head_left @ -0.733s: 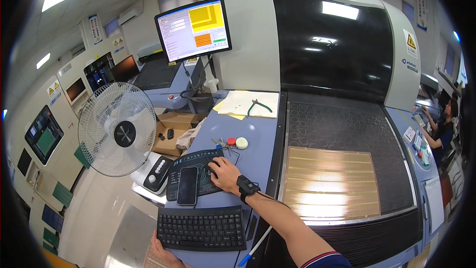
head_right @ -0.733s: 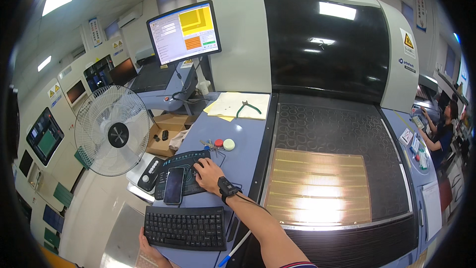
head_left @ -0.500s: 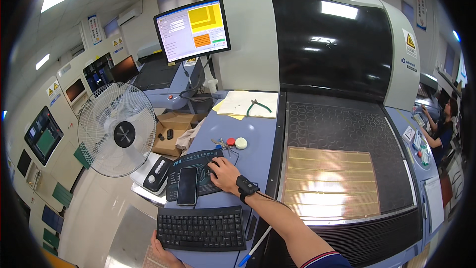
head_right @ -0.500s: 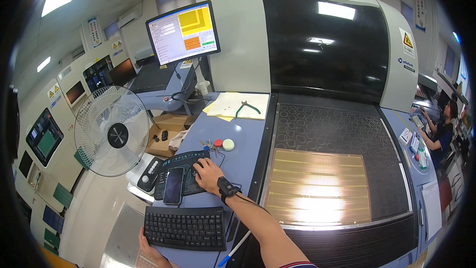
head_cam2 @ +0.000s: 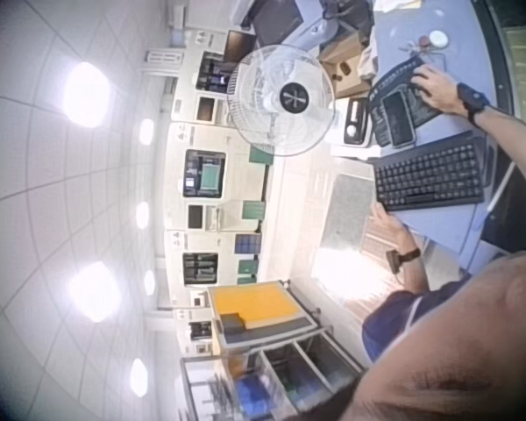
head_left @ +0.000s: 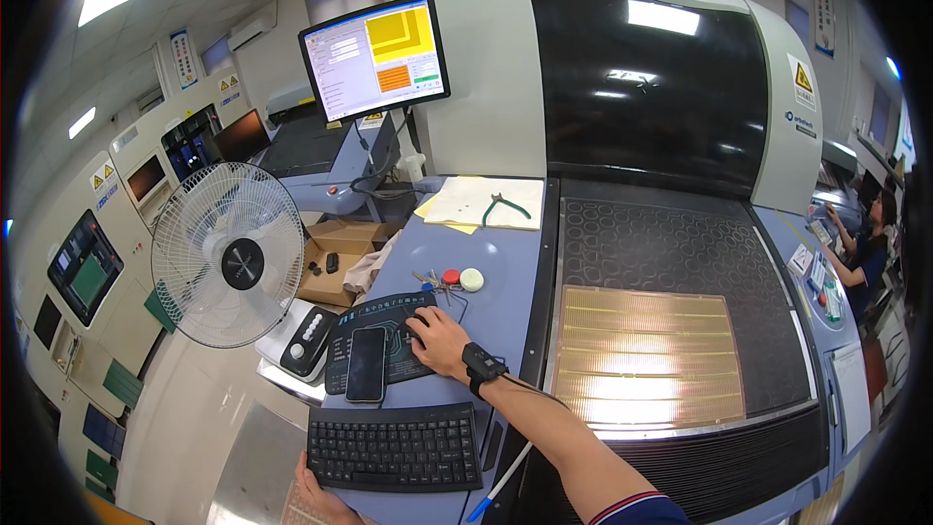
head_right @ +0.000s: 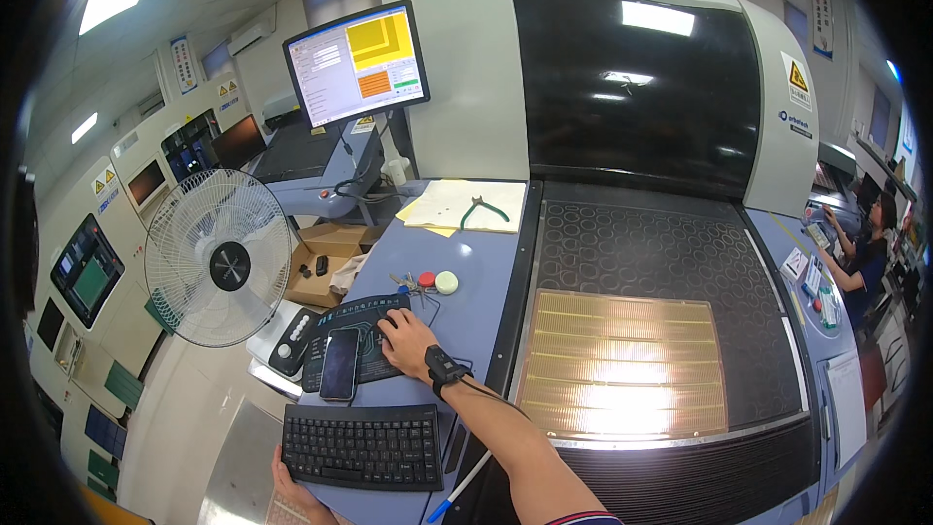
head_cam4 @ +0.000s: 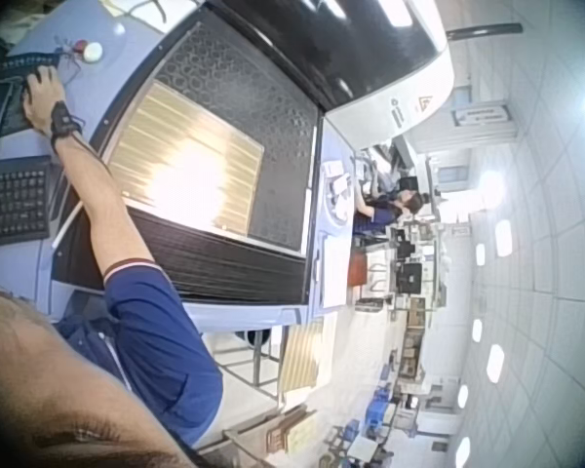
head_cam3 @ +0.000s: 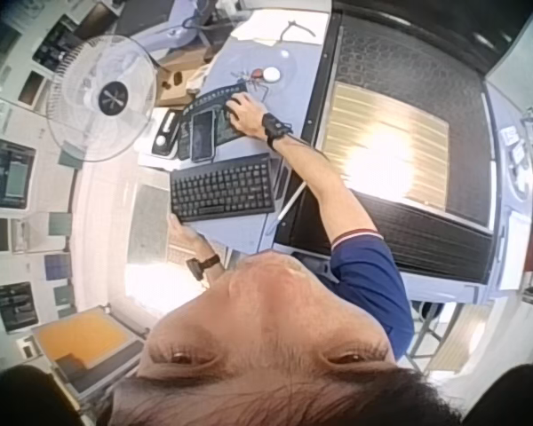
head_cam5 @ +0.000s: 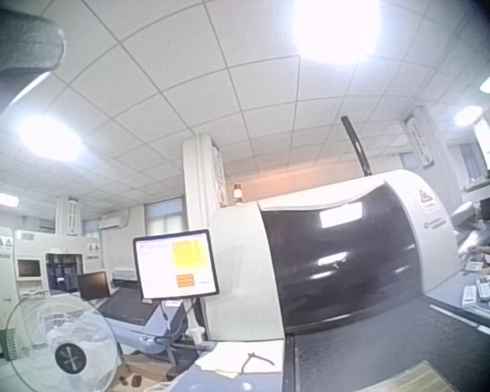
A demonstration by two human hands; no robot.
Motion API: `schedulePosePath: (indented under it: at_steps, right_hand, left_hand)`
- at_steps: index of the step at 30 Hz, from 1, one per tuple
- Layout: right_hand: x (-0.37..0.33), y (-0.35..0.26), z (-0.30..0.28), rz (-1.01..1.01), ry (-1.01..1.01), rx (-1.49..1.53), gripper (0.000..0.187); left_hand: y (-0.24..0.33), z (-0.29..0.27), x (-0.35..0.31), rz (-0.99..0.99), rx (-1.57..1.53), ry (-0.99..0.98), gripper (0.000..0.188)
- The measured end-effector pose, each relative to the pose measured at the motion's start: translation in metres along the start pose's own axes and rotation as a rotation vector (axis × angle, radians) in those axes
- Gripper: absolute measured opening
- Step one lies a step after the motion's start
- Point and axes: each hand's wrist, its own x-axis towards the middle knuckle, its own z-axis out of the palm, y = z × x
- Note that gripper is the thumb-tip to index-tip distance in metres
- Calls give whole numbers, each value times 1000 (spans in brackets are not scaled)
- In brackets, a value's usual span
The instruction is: The recorder inspects a large thin metal component with a grid pattern and then operates a computer interface to log or process inspection data.
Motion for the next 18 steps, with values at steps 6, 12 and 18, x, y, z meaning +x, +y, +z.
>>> schedulePosePath:
  at_steps: [6, 12, 18]
  right_hand:
    - [0, 0, 1, -3, 6, -1, 35]
    - [1, -5, -8, -21, -23, 47, 36]
    - [1, -5, -8, -18, -37, 59, 37]
  left_hand:
    - [1, 1, 0, 6, 39, -2, 51]
    - [10, 4, -3, -20, 36, 14, 52]
    - [1, 0, 0, -2, 36, 18, 51]
